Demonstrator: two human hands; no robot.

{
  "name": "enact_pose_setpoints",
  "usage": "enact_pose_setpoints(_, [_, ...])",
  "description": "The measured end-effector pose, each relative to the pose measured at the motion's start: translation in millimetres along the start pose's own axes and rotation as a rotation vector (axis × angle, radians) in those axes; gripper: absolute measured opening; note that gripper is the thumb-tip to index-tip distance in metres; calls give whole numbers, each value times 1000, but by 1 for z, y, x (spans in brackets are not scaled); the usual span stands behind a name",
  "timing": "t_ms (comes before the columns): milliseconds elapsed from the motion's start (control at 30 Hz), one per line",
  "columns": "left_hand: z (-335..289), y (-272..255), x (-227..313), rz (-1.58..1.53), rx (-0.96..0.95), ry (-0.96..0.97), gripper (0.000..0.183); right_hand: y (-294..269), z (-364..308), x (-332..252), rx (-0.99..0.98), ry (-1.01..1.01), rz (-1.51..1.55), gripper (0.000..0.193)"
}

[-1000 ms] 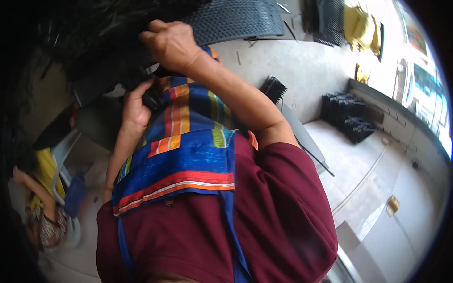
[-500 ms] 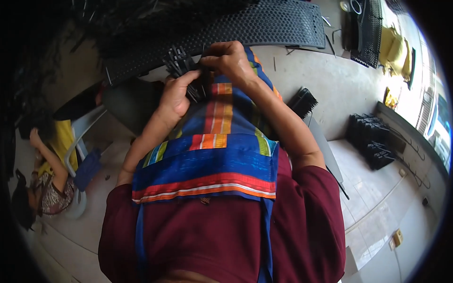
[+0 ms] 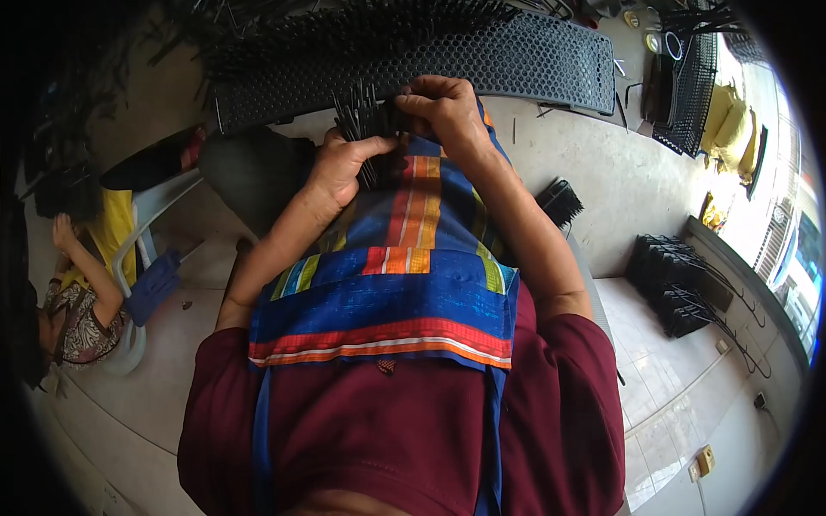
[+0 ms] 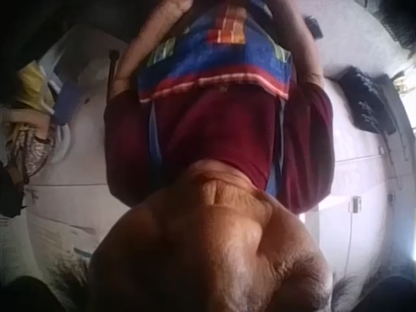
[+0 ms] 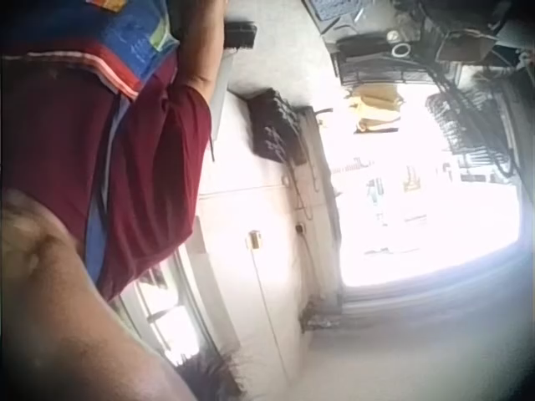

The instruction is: Manually sorting and placing small metal rods into a perforated metal grid.

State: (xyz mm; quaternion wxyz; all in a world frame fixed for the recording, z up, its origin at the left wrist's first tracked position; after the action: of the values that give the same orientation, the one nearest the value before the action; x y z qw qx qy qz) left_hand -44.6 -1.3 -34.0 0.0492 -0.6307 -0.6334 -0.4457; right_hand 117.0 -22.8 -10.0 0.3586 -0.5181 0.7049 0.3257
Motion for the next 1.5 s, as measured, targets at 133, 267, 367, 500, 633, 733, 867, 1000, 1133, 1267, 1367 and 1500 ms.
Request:
enact_pose_setpoints(133, [-4,-3,6,69,-43,12,29,-17,0,-10,154,-146,-9,7])
enact_pose_setpoints(267, [-14,-10,12,107,-12,-121,29,-32,1,-36,377,-339,72,9])
enact_pose_setpoints(367, [-14,-11,10,26,18,-159,24,-34,3,-55,435,-649,-96,8])
enact_pose_setpoints(500, [-14,-6,7,-92,21,-117,17,-28,12,-58,406,-906,-322,9])
enact_pose_setpoints(633, [-13,-1,13,-150,-40,-89,17,-27,12,-56,363,-895,-354,11])
enact_pose_setpoints(733, [-5,-6,2,-144,70,-92,16,-26,13,-54,336,-905,-322,12])
enact_pose_setpoints(867, [-7,-6,-1,-68,-4,-44,13,-23,14,-51,326,-899,-363,12])
enact_pose_setpoints(1000, [-18,2,12,-118,19,-153,12,-21,19,-44,353,-865,-504,11])
enact_pose_setpoints(1133, [-28,-1,19,-135,23,-40,10,-7,20,-53,386,-806,-814,12])
enact_pose_setpoints(1267, [-40,-20,38,-234,254,115,13,-3,16,-62,467,-874,-867,13])
enact_pose_setpoints(1367, [-48,-52,59,-320,348,343,15,-8,16,-61,434,-916,-805,14])
enact_pose_setpoints(1500, [-61,-87,90,-340,521,596,30,-11,15,-69,482,-892,-950,14])
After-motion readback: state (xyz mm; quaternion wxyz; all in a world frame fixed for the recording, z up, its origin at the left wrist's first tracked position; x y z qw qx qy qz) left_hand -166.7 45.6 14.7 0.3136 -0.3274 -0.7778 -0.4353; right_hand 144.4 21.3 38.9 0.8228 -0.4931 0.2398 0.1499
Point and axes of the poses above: each hand's wrist, its own z-axis towards the middle knuckle, its own y-axis out of the palm, x = y × z, the point moved 3 cm from there along z, towards the middle knuckle, and after that the axes turned 4 degrees about -z, right-handed, at the moved point
